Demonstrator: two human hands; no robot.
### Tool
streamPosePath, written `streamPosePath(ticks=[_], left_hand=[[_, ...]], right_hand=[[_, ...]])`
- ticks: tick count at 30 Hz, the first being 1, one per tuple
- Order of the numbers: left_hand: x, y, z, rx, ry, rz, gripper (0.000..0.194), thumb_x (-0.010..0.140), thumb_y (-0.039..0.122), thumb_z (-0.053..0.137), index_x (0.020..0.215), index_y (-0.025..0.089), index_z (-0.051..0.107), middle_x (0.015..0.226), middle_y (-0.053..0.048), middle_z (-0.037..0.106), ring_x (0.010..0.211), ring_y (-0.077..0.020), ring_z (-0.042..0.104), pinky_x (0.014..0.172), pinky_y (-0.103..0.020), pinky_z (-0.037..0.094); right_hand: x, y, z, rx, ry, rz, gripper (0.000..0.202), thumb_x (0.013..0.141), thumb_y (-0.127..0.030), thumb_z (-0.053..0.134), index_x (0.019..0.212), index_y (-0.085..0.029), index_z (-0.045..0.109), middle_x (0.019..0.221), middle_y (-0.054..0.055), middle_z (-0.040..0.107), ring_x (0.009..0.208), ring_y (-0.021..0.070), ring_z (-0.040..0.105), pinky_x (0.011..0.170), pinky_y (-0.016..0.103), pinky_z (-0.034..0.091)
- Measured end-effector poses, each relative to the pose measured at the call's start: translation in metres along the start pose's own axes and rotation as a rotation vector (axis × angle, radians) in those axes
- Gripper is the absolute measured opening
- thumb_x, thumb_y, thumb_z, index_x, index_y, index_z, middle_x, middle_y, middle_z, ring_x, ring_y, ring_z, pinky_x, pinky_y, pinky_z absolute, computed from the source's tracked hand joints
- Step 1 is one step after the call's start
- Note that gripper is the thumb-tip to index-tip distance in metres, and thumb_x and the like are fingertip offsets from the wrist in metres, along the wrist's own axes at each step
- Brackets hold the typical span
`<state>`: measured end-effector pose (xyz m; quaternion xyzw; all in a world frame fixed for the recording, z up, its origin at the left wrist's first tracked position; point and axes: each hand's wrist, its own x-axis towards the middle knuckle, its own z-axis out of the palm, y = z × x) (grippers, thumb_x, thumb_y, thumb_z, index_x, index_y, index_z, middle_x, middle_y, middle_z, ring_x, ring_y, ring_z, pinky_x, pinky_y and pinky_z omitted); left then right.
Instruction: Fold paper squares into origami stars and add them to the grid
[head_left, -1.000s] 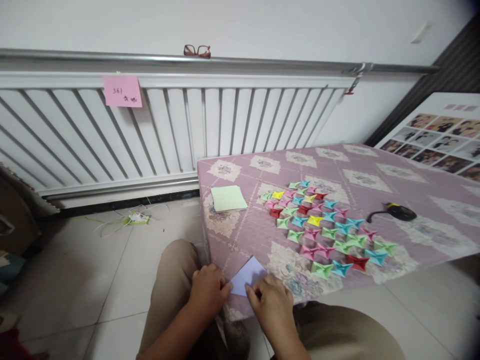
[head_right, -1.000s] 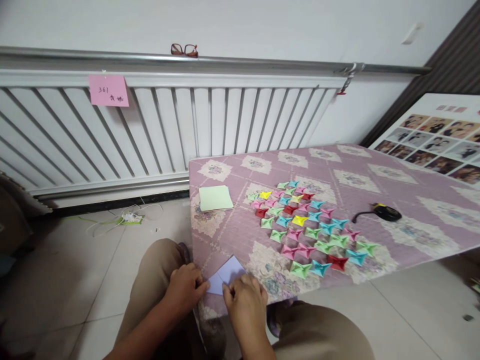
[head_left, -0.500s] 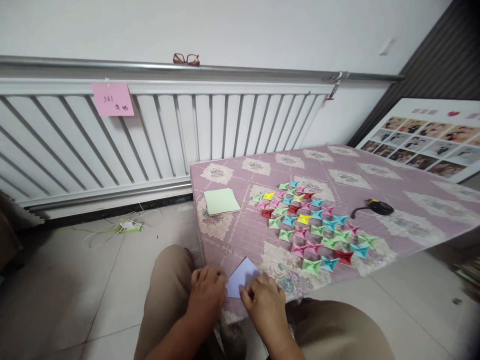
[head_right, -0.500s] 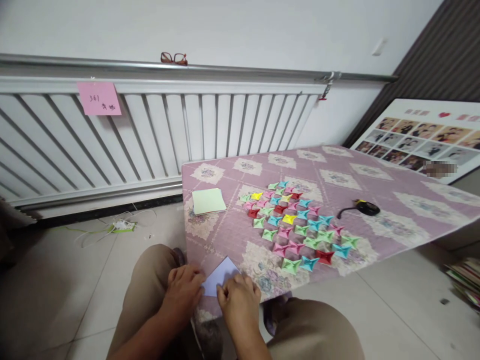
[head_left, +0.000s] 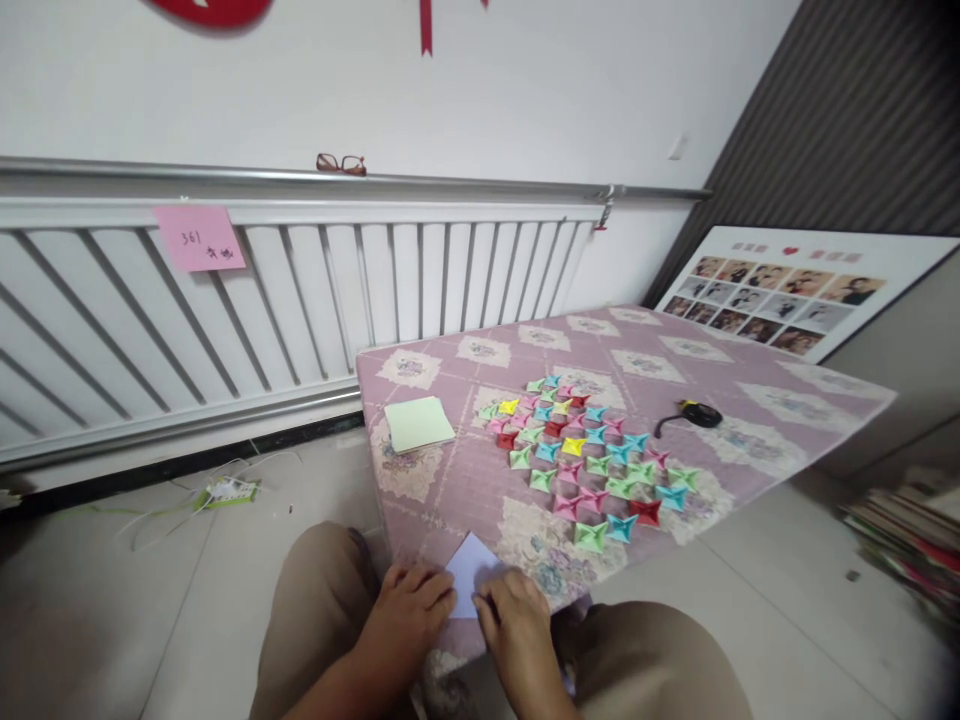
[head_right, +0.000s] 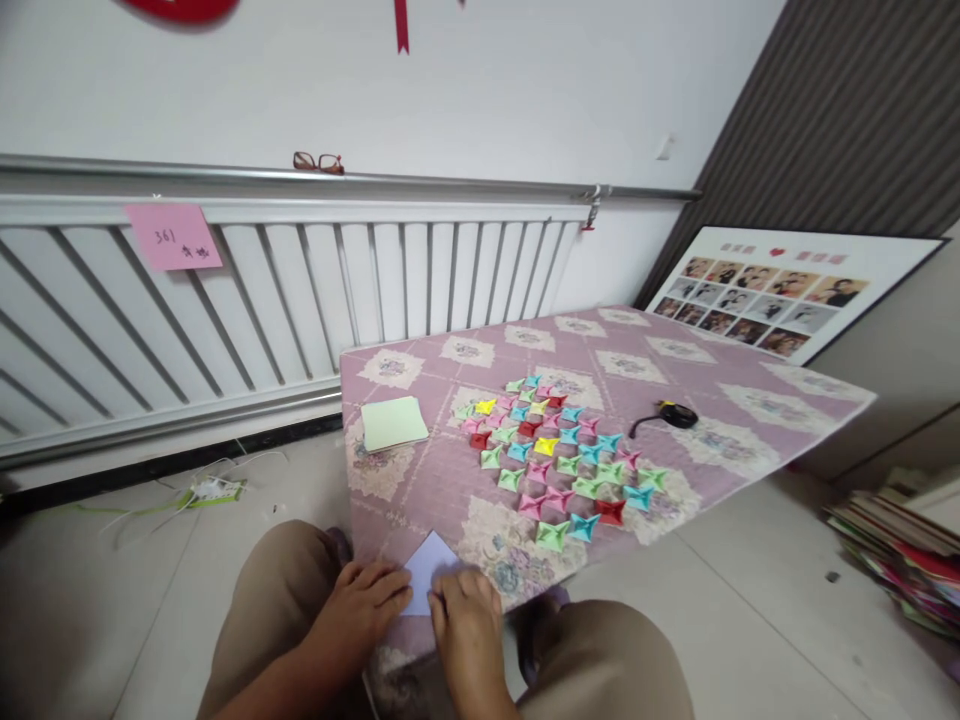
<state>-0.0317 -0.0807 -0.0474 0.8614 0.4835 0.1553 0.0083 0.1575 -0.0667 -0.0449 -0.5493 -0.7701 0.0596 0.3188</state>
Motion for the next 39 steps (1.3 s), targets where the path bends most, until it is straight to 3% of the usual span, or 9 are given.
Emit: streamPosePath(ticks=[4,9,14,18,21,26,29,31,39], left_hand=[[0.001,0.000,0.000,-0.004,-0.003,0.015,0.029,0.087,0.015,0.059,0.112,0.030,0.061,0.118,0.000,0.064,0.106,-0.0187,0.053,0.087,-0.032,0.031],[0.002,-0.007,0.003,-0.029,-0.070,0.010,0.030,0.087,0.016,0.058,0.113,0.032,0.061,0.120,0.001,0.064,0.108,-0.0179,0.052,0.086,-0.030,0.031],[-0.005,-0.021,0.006,0.021,-0.070,0.079,0.029,0.087,0.017,0.058,0.111,0.033,0.061,0.122,0.002,0.063,0.110,-0.0172,0.051,0.085,-0.029,0.031],[-0.022,-0.029,0.004,0.151,0.047,0.223,0.028,0.087,0.023,0.057,0.115,0.030,0.060,0.119,0.002,0.064,0.107,-0.0172,0.052,0.090,-0.030,0.030],[-0.037,-0.033,0.007,0.307,0.160,0.286,0.035,0.087,0.021,0.054,0.121,0.029,0.058,0.121,0.003,0.063,0.109,-0.0170,0.049,0.092,-0.028,0.030],[-0.050,-0.034,0.017,0.439,0.282,0.285,0.042,0.081,0.012,0.048,0.118,0.029,0.061,0.121,0.004,0.063,0.114,-0.0178,0.046,0.094,-0.029,0.031],[-0.051,-0.034,0.022,0.449,0.323,0.276,0.051,0.076,0.006,0.044,0.117,0.030,0.062,0.122,0.007,0.063,0.114,-0.0169,0.047,0.095,-0.028,0.033],[-0.051,-0.034,0.025,0.441,0.331,0.268,0.055,0.073,0.004,0.042,0.117,0.029,0.062,0.122,0.007,0.063,0.114,-0.0166,0.047,0.095,-0.027,0.034],[-0.055,-0.036,0.031,0.423,0.362,0.265,0.055,0.073,0.000,0.037,0.116,0.025,0.061,0.119,0.004,0.064,0.113,-0.0145,0.051,0.091,-0.024,0.041]], right_hand=[[-0.017,0.001,0.018,0.048,0.114,-0.161,0.022,0.085,-0.015,0.048,0.097,-0.028,0.062,0.091,0.001,0.064,0.086,0.0199,0.055,0.082,0.035,0.037],[-0.034,-0.001,0.038,-0.012,0.259,-0.368,0.020,0.090,-0.026,0.048,0.102,-0.027,0.063,0.086,-0.001,0.067,0.082,0.0175,0.056,0.084,0.033,0.036],[-0.032,0.001,0.034,-0.155,0.168,-0.409,0.037,0.075,-0.047,0.069,0.107,-0.030,0.061,0.087,-0.002,0.068,0.081,0.0188,0.056,0.081,0.033,0.037],[-0.029,0.000,0.033,-0.240,0.183,-0.449,0.060,0.060,-0.068,0.071,0.108,-0.034,0.061,0.088,-0.001,0.068,0.078,0.0210,0.055,0.076,0.036,0.037],[-0.030,0.003,0.032,-0.290,0.160,-0.499,0.068,0.056,-0.074,0.069,0.110,-0.034,0.060,0.091,0.000,0.068,0.079,0.0217,0.055,0.075,0.036,0.037],[-0.033,0.014,0.030,-0.316,0.053,-0.601,0.064,0.069,-0.069,0.064,0.116,-0.025,0.058,0.097,0.002,0.069,0.088,0.0213,0.056,0.084,0.034,0.037],[-0.037,0.023,0.027,-0.302,0.111,-0.569,0.063,0.069,-0.067,0.064,0.112,-0.021,0.060,0.095,0.003,0.069,0.089,0.0223,0.057,0.086,0.035,0.037],[-0.038,0.029,0.021,-0.299,0.140,-0.542,0.060,0.071,-0.064,0.065,0.111,-0.021,0.060,0.096,0.003,0.069,0.091,0.0227,0.057,0.087,0.035,0.037],[-0.037,0.037,-0.007,-0.336,0.024,-0.538,0.049,0.077,-0.051,0.066,0.117,-0.023,0.058,0.103,0.002,0.069,0.096,0.0209,0.057,0.088,0.033,0.038]])
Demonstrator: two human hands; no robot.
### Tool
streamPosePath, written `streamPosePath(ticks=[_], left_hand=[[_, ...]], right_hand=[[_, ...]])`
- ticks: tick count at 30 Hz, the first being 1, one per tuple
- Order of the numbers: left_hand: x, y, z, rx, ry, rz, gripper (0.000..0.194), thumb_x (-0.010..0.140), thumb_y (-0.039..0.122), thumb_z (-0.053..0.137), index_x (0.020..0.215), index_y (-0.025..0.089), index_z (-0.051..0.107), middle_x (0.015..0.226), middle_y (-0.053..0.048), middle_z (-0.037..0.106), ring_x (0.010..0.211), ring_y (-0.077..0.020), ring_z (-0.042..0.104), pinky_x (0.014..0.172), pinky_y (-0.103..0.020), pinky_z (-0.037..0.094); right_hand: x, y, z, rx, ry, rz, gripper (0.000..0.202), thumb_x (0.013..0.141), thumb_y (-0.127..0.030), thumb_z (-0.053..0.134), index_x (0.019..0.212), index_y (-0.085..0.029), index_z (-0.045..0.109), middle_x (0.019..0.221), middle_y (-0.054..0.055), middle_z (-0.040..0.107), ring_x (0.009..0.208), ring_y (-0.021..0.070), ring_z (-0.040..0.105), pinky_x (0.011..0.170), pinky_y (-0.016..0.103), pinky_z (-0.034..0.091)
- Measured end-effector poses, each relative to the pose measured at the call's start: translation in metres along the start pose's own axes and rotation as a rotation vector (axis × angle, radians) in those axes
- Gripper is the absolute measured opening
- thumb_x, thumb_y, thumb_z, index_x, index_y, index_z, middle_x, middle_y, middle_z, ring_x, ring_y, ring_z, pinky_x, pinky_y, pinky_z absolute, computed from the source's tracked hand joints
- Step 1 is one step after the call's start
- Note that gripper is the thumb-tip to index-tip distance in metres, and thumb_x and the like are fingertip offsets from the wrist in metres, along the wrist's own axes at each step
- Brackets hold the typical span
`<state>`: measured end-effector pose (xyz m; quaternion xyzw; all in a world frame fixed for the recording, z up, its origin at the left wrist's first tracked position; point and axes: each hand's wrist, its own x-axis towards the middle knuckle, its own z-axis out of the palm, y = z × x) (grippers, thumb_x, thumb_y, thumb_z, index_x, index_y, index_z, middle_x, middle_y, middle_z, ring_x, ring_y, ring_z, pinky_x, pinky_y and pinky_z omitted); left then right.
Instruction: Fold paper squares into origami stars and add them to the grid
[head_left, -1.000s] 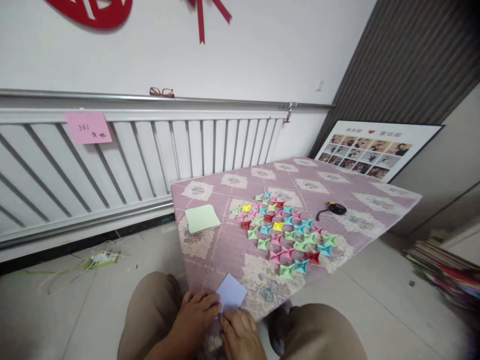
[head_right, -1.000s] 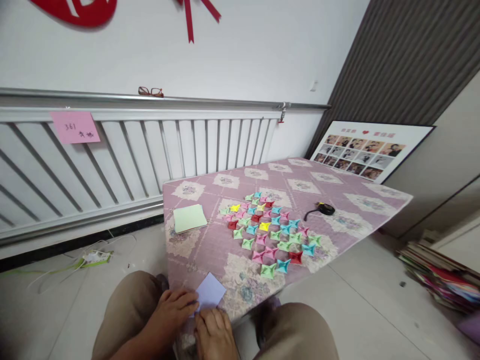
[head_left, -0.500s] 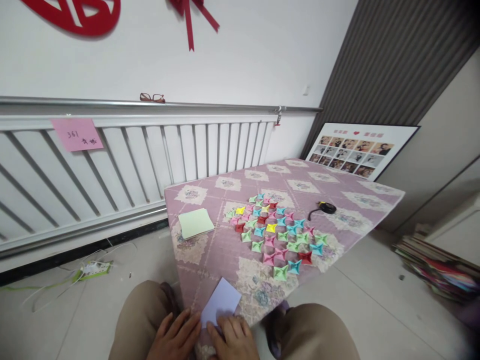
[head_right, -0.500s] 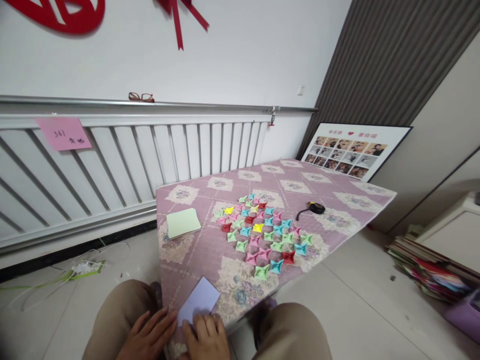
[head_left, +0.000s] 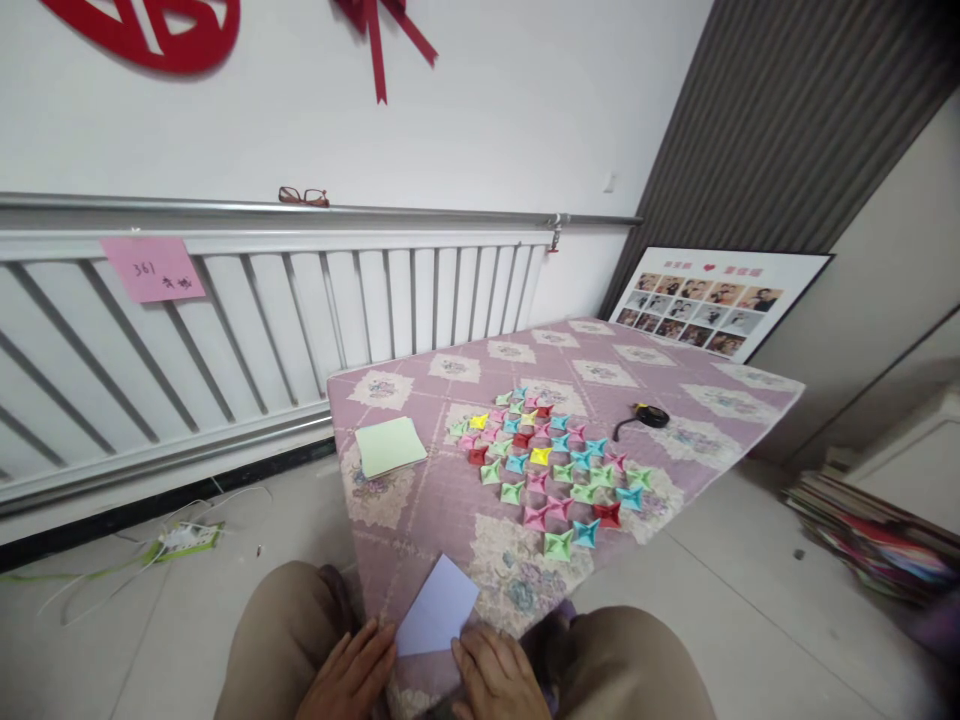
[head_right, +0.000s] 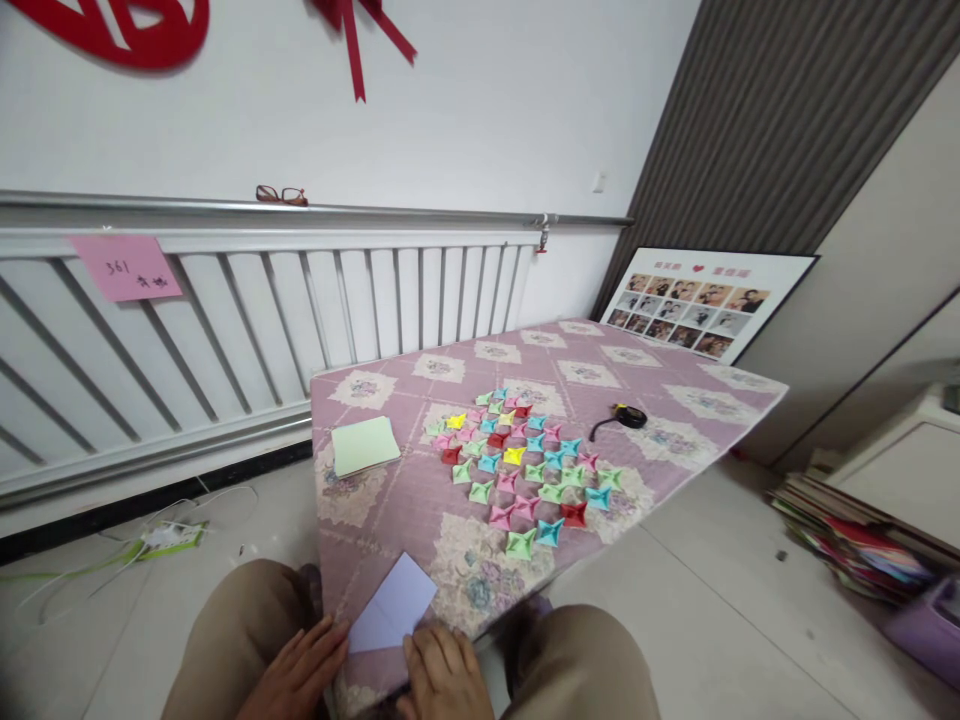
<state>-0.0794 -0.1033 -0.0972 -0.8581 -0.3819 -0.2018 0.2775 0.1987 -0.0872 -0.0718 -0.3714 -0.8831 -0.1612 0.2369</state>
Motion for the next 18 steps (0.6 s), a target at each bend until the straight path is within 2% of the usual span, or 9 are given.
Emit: streamPosePath(ticks=[3,10,15,18], left_hand=[[-0.002,0.000,-0.004,0.004,0.008,0.004,0.051,0.077,0.000,0.034,0.114,0.023,0.061,0.116,0.003,0.066,0.110,-0.0130,0.054,0.089,-0.022,0.044],[0.000,0.000,-0.008,-0.005,0.020,-0.016,0.045,0.083,0.002,0.033,0.111,0.023,0.062,0.111,0.002,0.068,0.105,-0.0099,0.059,0.087,-0.018,0.048],[-0.004,-0.001,-0.008,-0.017,0.034,-0.015,0.042,0.084,0.005,0.034,0.110,0.023,0.062,0.111,0.002,0.068,0.104,-0.0096,0.058,0.086,-0.016,0.047],[-0.002,-0.005,-0.015,-0.037,0.045,-0.030,0.040,0.082,0.006,0.038,0.107,0.025,0.063,0.107,0.002,0.068,0.100,-0.0123,0.057,0.084,-0.019,0.047]], right_hand=[[0.002,-0.003,0.002,-0.005,0.016,0.011,0.048,0.077,-0.053,0.065,0.114,-0.023,0.059,0.102,0.001,0.069,0.095,0.0209,0.057,0.088,0.033,0.037],[0.000,-0.009,0.017,0.027,0.149,0.109,0.047,0.075,-0.058,0.064,0.108,-0.025,0.061,0.095,0.000,0.069,0.092,0.0201,0.056,0.089,0.034,0.034],[-0.002,-0.009,0.020,0.023,0.151,0.118,0.047,0.075,-0.059,0.064,0.108,-0.025,0.061,0.096,0.000,0.069,0.092,0.0200,0.056,0.089,0.034,0.034],[0.000,-0.009,0.012,0.002,0.084,0.092,0.047,0.077,-0.055,0.064,0.111,-0.024,0.060,0.100,0.001,0.068,0.094,0.0209,0.056,0.089,0.034,0.035]])
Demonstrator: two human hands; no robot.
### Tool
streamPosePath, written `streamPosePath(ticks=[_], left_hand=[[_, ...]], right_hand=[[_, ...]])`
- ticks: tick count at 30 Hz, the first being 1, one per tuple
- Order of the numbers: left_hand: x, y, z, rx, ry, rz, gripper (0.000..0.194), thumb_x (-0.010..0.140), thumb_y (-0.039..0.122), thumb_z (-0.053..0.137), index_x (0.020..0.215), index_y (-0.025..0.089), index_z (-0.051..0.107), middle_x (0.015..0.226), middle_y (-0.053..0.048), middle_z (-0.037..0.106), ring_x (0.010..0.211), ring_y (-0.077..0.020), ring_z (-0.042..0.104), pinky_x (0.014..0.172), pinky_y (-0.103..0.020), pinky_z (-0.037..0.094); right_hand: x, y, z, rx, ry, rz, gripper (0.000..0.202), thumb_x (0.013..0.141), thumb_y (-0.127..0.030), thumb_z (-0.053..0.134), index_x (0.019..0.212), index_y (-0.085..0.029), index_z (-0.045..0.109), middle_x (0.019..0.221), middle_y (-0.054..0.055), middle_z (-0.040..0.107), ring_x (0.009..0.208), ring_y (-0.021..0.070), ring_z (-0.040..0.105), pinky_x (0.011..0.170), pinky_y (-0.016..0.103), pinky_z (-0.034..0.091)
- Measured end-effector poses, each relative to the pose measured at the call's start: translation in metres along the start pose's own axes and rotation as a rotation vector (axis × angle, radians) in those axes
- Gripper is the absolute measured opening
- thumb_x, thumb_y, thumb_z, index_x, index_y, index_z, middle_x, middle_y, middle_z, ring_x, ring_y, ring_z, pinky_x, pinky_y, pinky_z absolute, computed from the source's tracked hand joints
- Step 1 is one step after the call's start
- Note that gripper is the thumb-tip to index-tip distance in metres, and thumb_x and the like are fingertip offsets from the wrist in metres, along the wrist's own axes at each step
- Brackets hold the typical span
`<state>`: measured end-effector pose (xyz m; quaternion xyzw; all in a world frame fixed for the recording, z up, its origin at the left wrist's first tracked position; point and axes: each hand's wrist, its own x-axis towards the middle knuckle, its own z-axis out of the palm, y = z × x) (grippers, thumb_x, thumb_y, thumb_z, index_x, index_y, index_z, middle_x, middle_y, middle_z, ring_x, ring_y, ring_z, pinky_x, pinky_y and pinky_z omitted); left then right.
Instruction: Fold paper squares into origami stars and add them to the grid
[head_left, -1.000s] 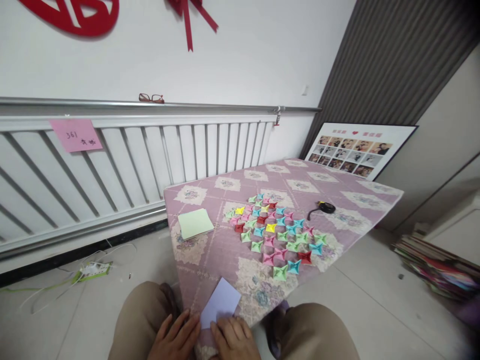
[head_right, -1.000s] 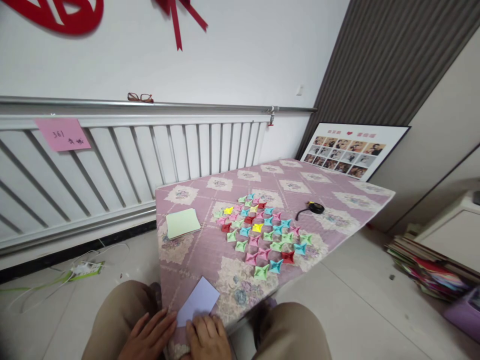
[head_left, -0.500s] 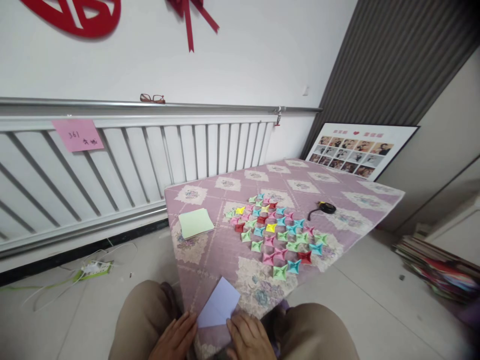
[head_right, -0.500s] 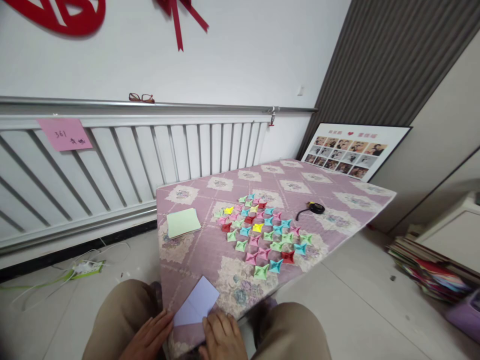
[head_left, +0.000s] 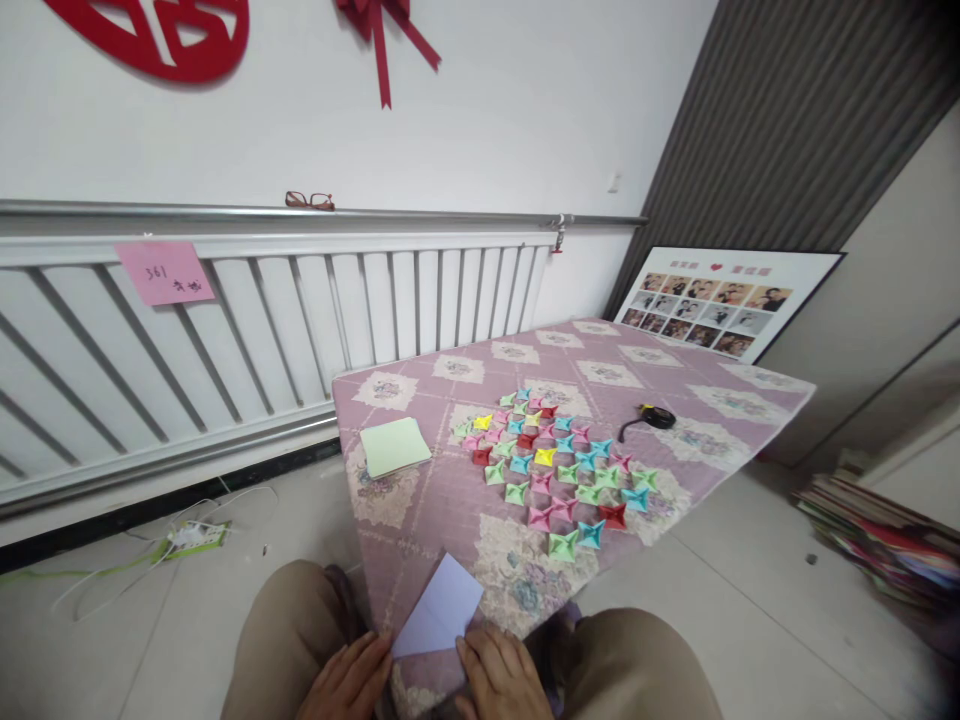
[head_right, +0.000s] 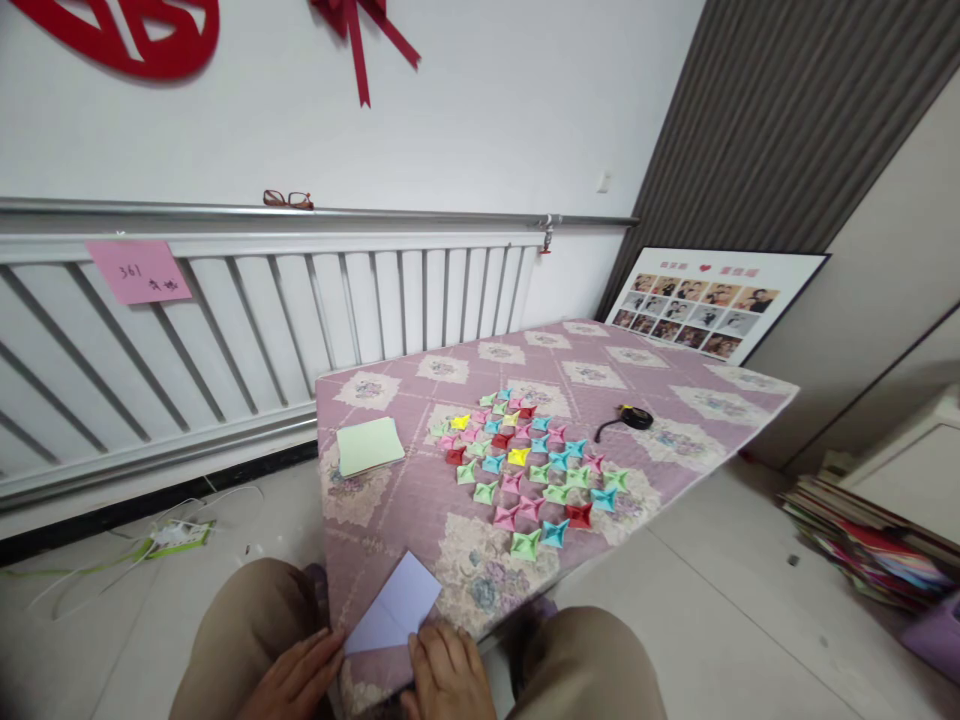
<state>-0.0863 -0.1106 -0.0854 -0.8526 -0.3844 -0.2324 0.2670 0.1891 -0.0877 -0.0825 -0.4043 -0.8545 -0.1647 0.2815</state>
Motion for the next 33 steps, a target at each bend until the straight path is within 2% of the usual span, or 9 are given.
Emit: streamPosePath(ticks=[3,5,9,14,17,20,23,27,33], left_hand=[[0.013,0.001,-0.009,-0.037,-0.027,-0.096,0.035,0.079,0.006,0.043,0.099,0.027,0.064,0.102,0.001,0.067,0.096,-0.0154,0.057,0.081,-0.022,0.044],[0.027,0.008,-0.009,-0.089,-0.092,-0.167,0.032,0.081,0.011,0.047,0.104,0.027,0.063,0.103,-0.002,0.065,0.096,-0.0176,0.056,0.082,-0.025,0.043],[0.057,0.036,0.009,-0.211,-0.080,-0.213,0.016,0.088,0.024,0.051,0.097,0.027,0.064,0.093,-0.002,0.064,0.086,-0.0183,0.056,0.080,-0.030,0.040],[0.074,0.053,0.030,-0.258,-0.396,-0.260,0.015,0.086,0.030,0.060,0.100,0.025,0.064,0.102,-0.002,0.064,0.091,-0.0197,0.055,0.081,-0.032,0.039],[0.074,0.050,0.031,-0.266,-0.459,-0.254,0.016,0.088,0.030,0.059,0.103,0.024,0.063,0.104,-0.003,0.062,0.094,-0.0195,0.054,0.083,-0.032,0.039],[0.075,0.045,0.026,-0.254,-0.458,-0.225,0.016,0.089,0.027,0.059,0.104,0.024,0.063,0.103,-0.003,0.062,0.092,-0.0187,0.054,0.083,-0.031,0.039],[0.080,0.041,0.019,-0.247,-0.483,-0.197,0.016,0.089,0.025,0.058,0.104,0.024,0.062,0.101,-0.003,0.062,0.090,-0.0182,0.055,0.084,-0.032,0.038],[0.088,0.031,0.012,-0.284,-0.524,-0.146,0.013,0.091,0.025,0.055,0.102,0.025,0.062,0.099,-0.001,0.063,0.090,-0.0183,0.055,0.087,-0.035,0.036],[0.088,0.007,0.012,-0.285,-0.460,-0.148,0.009,0.091,0.022,0.055,0.095,0.021,0.062,0.103,-0.003,0.062,0.099,-0.0187,0.052,0.096,-0.038,0.031]], right_hand=[[0.004,0.002,-0.008,-0.006,-0.074,-0.032,0.045,0.077,-0.050,0.066,0.113,-0.024,0.059,0.104,0.002,0.068,0.095,0.0217,0.056,0.087,0.034,0.036],[0.005,0.002,-0.009,0.003,-0.089,-0.032,0.044,0.077,-0.047,0.067,0.113,-0.024,0.059,0.104,0.002,0.068,0.095,0.0221,0.057,0.086,0.034,0.037],[0.005,0.003,-0.006,0.027,-0.101,-0.009,0.040,0.076,-0.043,0.069,0.110,-0.024,0.059,0.103,0.002,0.068,0.096,0.0225,0.057,0.086,0.034,0.038],[0.014,0.008,-0.012,0.198,-0.181,0.098,0.028,0.078,-0.030,0.067,0.105,-0.028,0.061,0.098,0.000,0.066,0.090,0.0189,0.059,0.083,0.031,0.042],[0.032,0.014,-0.017,0.320,-0.170,0.224,0.024,0.083,-0.018,0.058,0.105,-0.028,0.061,0.100,0.001,0.064,0.093,0.0176,0.059,0.084,0.030,0.044],[0.053,0.020,-0.017,0.357,-0.129,0.315,0.027,0.081,-0.014,0.057,0.105,-0.026,0.062,0.109,0.004,0.063,0.103,0.0203,0.057,0.089,0.033,0.043],[0.064,0.024,-0.014,0.340,-0.170,0.342,0.025,0.079,-0.013,0.058,0.099,-0.026,0.064,0.105,0.003,0.065,0.099,0.0210,0.058,0.087,0.035,0.044],[0.061,0.025,-0.011,0.354,-0.203,0.348,0.021,0.079,-0.013,0.059,0.094,-0.025,0.065,0.100,0.003,0.064,0.095,0.0211,0.059,0.084,0.035,0.044],[0.042,0.016,-0.015,0.334,-0.174,0.352,0.020,0.081,-0.017,0.057,0.097,-0.027,0.064,0.097,0.004,0.064,0.092,0.0217,0.059,0.082,0.036,0.044]])
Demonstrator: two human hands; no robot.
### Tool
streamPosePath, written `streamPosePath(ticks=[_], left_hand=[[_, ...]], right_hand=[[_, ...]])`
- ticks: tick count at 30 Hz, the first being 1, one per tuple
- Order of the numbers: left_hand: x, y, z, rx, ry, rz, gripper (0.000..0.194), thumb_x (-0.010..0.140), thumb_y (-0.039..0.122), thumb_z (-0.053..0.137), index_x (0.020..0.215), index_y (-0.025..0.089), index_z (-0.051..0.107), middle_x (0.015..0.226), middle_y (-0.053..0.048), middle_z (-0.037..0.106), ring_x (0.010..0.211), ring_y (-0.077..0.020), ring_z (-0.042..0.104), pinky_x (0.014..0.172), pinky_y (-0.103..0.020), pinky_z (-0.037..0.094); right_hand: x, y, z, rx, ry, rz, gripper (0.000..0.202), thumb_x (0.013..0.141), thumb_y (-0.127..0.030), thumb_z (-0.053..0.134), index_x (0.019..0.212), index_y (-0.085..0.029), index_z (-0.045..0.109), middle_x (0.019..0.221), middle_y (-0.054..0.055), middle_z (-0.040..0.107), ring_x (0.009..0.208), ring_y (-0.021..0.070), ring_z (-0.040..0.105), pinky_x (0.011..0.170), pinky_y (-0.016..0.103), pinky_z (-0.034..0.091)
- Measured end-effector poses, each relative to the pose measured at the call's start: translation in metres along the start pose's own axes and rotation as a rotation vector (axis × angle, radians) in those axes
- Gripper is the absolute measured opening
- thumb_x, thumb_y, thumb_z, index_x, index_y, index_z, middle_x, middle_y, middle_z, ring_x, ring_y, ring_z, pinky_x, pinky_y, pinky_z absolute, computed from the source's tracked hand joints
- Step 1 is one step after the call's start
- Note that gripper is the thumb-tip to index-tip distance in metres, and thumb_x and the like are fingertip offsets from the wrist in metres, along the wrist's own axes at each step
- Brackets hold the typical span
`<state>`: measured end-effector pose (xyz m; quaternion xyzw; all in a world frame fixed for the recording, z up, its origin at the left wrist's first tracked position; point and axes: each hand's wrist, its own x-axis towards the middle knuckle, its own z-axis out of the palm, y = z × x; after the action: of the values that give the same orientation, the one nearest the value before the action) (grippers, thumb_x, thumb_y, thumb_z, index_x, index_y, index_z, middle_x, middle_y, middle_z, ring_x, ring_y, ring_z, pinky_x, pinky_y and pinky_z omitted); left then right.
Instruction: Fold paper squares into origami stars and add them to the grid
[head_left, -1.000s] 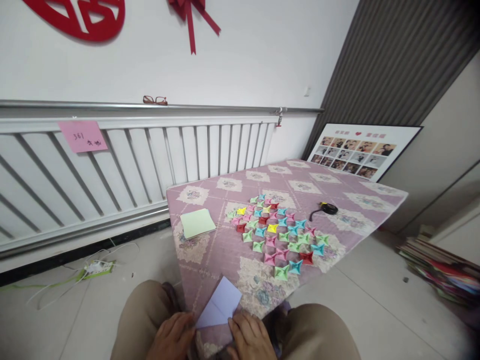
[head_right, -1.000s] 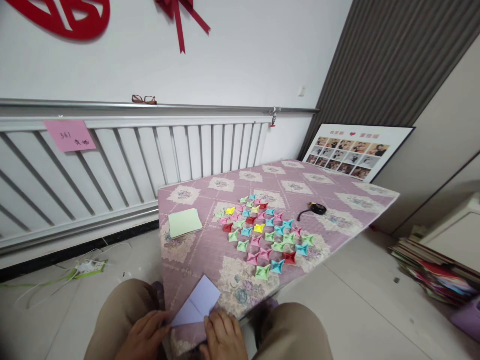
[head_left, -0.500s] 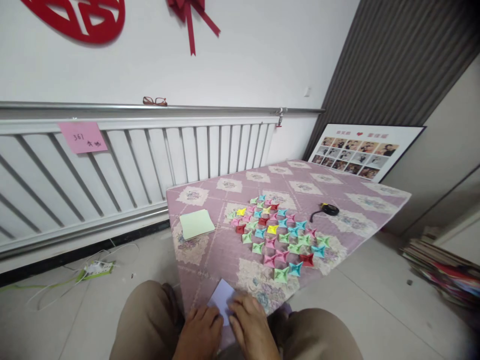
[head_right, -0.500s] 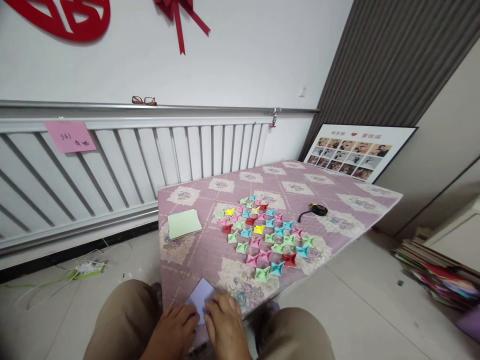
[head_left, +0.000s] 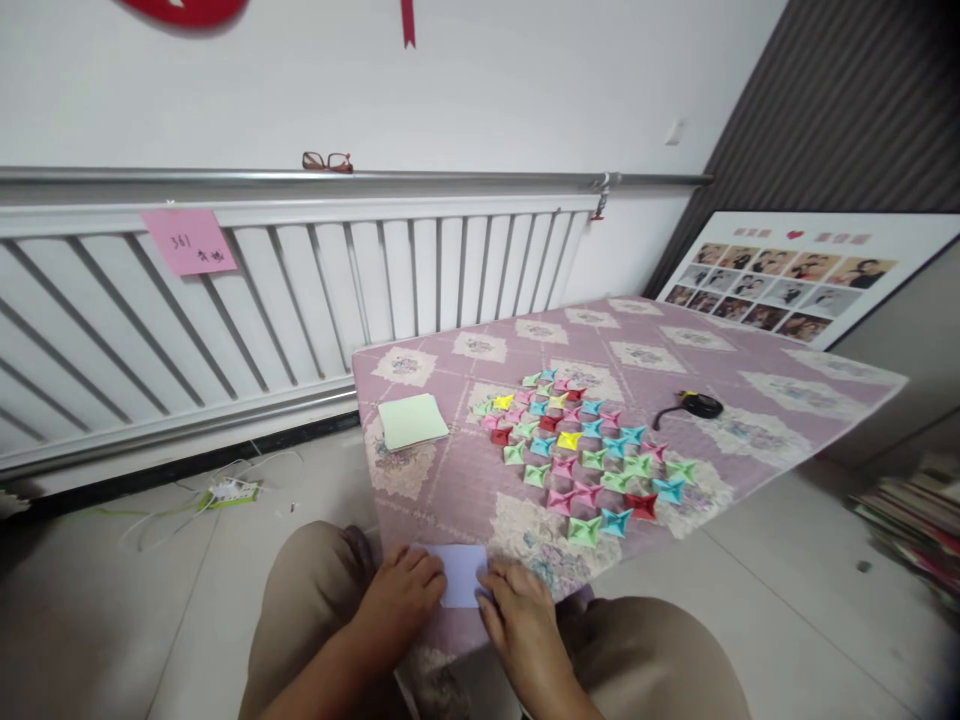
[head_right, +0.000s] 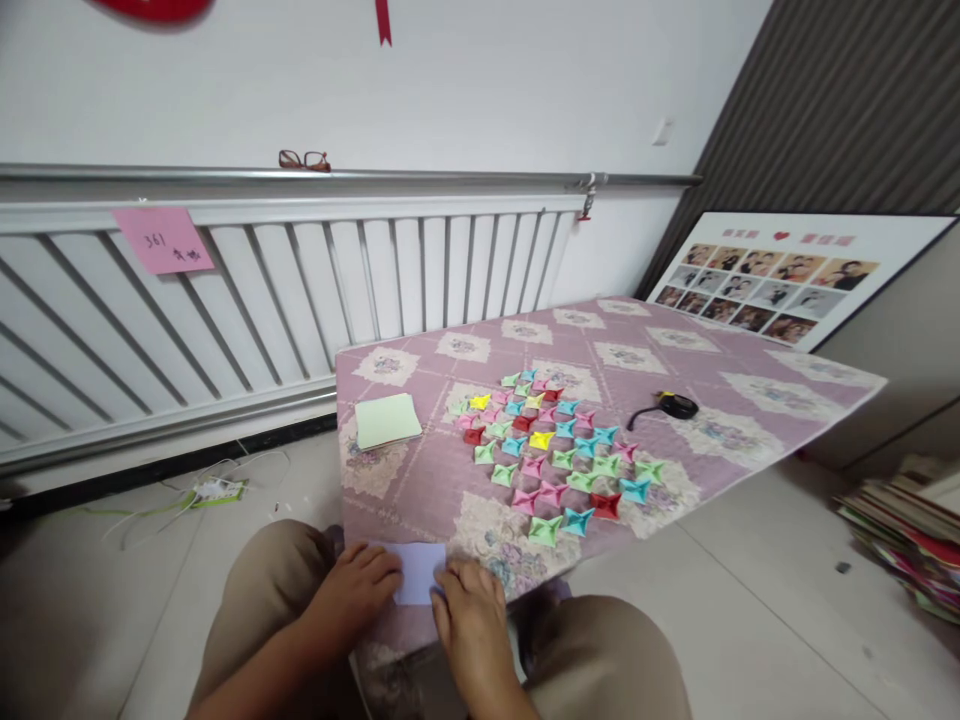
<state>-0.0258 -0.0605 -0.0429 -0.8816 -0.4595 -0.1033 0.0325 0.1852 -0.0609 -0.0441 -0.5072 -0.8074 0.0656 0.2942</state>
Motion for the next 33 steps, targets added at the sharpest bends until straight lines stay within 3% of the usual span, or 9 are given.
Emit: streamPosePath(ticks=[6,13,18,24,29,33], left_hand=[[-0.003,-0.014,0.004,-0.061,0.022,-0.007,0.013,0.090,0.017,0.055,0.102,0.020,0.060,0.105,-0.002,0.062,0.097,-0.0167,0.052,0.096,-0.035,0.034],[-0.004,-0.020,0.010,-0.056,0.075,0.045,0.009,0.093,0.018,0.050,0.095,0.017,0.059,0.100,-0.003,0.061,0.094,-0.0163,0.054,0.086,-0.031,0.041],[-0.003,-0.020,0.010,-0.047,0.084,0.036,0.013,0.095,0.022,0.047,0.095,0.017,0.060,0.097,-0.003,0.060,0.092,-0.0163,0.054,0.083,-0.031,0.043],[0.000,-0.017,0.007,-0.071,0.132,0.009,0.015,0.096,0.019,0.045,0.094,0.017,0.060,0.094,-0.003,0.061,0.090,-0.0160,0.054,0.084,-0.032,0.040],[0.003,-0.016,-0.007,-0.190,0.163,-0.105,0.012,0.092,0.017,0.050,0.092,0.019,0.061,0.092,-0.003,0.063,0.089,-0.0170,0.055,0.082,-0.033,0.040],[0.004,-0.021,-0.027,-0.444,0.208,-0.208,0.011,0.087,0.015,0.053,0.084,0.017,0.063,0.087,-0.003,0.064,0.086,-0.0173,0.056,0.080,-0.031,0.041]], right_hand=[[-0.005,-0.009,-0.005,-0.007,-0.026,0.019,0.023,0.077,-0.019,0.064,0.098,-0.029,0.064,0.098,0.002,0.064,0.092,0.0223,0.058,0.084,0.038,0.042],[0.021,-0.025,-0.003,-0.058,-0.038,0.003,0.021,0.073,-0.019,0.070,0.092,-0.028,0.064,0.099,0.002,0.063,0.095,0.0242,0.056,0.086,0.041,0.038],[0.031,-0.044,0.009,-0.090,-0.144,-0.028,0.017,0.073,-0.019,0.071,0.084,-0.028,0.063,0.087,-0.001,0.063,0.087,0.0229,0.056,0.081,0.039,0.038],[0.033,-0.046,0.024,-0.225,-0.143,-0.073,0.009,0.080,-0.018,0.064,0.075,-0.024,0.061,0.079,0.001,0.062,0.079,0.0227,0.056,0.076,0.039,0.040],[0.037,-0.043,0.008,-0.242,-0.107,-0.161,0.012,0.084,-0.015,0.059,0.076,-0.024,0.060,0.077,0.001,0.062,0.075,0.0218,0.055,0.074,0.037,0.039],[0.043,-0.040,-0.014,-0.095,-0.077,-0.115,0.015,0.087,-0.019,0.053,0.073,-0.023,0.057,0.075,0.001,0.060,0.073,0.0196,0.054,0.071,0.033,0.038]])
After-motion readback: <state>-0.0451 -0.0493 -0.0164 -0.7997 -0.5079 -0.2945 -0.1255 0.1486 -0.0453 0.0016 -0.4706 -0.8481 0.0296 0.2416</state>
